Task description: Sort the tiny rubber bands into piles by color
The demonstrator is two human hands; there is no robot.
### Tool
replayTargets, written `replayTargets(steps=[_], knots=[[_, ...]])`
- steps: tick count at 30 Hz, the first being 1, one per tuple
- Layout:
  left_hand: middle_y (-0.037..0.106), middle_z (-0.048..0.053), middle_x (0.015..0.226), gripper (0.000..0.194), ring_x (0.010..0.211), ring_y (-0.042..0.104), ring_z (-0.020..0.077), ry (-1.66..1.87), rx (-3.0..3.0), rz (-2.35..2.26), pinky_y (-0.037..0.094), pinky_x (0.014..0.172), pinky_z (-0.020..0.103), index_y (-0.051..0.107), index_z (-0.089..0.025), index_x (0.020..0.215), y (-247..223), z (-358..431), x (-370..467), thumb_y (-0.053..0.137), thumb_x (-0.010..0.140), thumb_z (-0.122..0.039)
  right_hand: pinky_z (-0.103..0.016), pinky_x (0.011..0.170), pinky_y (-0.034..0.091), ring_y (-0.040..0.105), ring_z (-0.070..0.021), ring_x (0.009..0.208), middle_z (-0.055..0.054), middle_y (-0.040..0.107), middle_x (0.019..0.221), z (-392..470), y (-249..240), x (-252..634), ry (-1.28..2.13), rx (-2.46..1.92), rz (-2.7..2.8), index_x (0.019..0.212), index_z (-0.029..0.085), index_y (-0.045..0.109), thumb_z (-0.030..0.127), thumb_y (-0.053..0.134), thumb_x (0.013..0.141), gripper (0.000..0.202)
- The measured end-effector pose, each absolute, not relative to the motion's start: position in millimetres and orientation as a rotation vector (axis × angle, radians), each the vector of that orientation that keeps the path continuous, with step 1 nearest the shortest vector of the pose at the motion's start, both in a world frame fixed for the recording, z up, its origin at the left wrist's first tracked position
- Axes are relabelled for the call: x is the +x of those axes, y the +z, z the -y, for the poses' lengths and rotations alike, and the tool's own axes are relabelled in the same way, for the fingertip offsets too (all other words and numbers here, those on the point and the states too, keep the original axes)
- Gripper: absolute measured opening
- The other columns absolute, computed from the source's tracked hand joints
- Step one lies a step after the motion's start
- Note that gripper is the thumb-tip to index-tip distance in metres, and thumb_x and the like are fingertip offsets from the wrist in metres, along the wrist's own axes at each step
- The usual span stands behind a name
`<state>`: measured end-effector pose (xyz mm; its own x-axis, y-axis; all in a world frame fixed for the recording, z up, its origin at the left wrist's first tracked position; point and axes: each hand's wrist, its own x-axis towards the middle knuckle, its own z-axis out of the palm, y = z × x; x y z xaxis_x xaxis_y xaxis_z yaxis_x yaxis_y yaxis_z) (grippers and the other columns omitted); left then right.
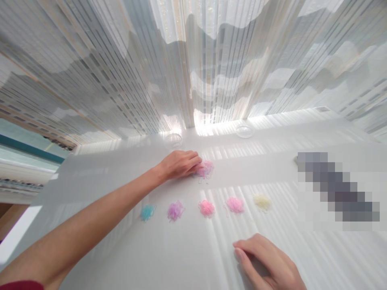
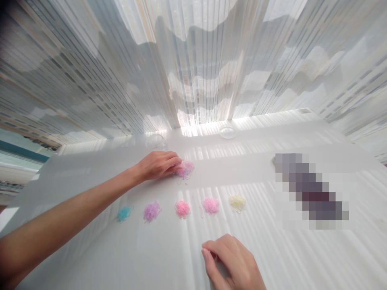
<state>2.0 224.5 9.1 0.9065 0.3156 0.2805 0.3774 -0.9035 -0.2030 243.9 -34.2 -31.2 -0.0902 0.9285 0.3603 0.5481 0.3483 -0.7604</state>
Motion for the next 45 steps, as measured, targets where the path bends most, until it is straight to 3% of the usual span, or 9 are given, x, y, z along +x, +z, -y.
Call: replayTargets(steps=[10,16,35,45], knots=[[0.066,0.003,0.075,0.037,0.06,0.059,0.0135,-0.499,-2.842,0.557,0.031,0.052,0.027,0.061,-0.018,0.087,19.9,-224.9,3.4,0.042,0.11,-0.04,-0.026,0.057,0.052,0.065,-0.0145,0.062,-0.002,0.067,0.072,34.0,-31.8,244.8,0.546,-1.313,1.791,0.093,0.022,0.071,0.017,0.057,0.101,0.017],[0.061,0.001,0.068,0.043,0.054,0.055,0.0129,-0.486,-2.789,0.594,0.026,0.049,0.029,0.06,-0.019,0.081,16.6,-223.0,3.8,0.04,0.11,-0.044,-0.025,0.055,0.053,0.065,-0.0143,0.059,-0.001,0.066,0.07,33.7,-33.0,242.0,0.485,-1.334,1.757,0.089,0.022,0.071,0.02,0.055,0.101,0.02],[0.054,-0.003,0.058,0.044,0.047,0.046,0.0112,-0.594,-2.646,0.625,0.024,0.046,0.027,0.049,-0.02,0.07,24.3,-224.9,5.2,0.04,0.11,-0.036,-0.025,0.058,0.053,0.066,-0.0148,0.062,-0.002,0.067,0.072,34.3,-31.7,243.0,0.529,-1.331,1.76,0.091,0.021,0.071,0.02,0.055,0.102,0.02],[0.058,0.0,0.062,0.044,0.049,0.048,0.0121,-0.542,-2.726,0.685,0.02,0.047,0.028,0.055,-0.018,0.072,18.2,-224.0,6.9,0.039,0.109,-0.037,-0.026,0.061,0.053,0.064,-0.0152,0.065,-0.001,0.066,0.076,36.0,-33.8,244.9,0.583,-1.33,1.772,0.096,0.023,0.069,0.017,0.057,0.102,0.015]])
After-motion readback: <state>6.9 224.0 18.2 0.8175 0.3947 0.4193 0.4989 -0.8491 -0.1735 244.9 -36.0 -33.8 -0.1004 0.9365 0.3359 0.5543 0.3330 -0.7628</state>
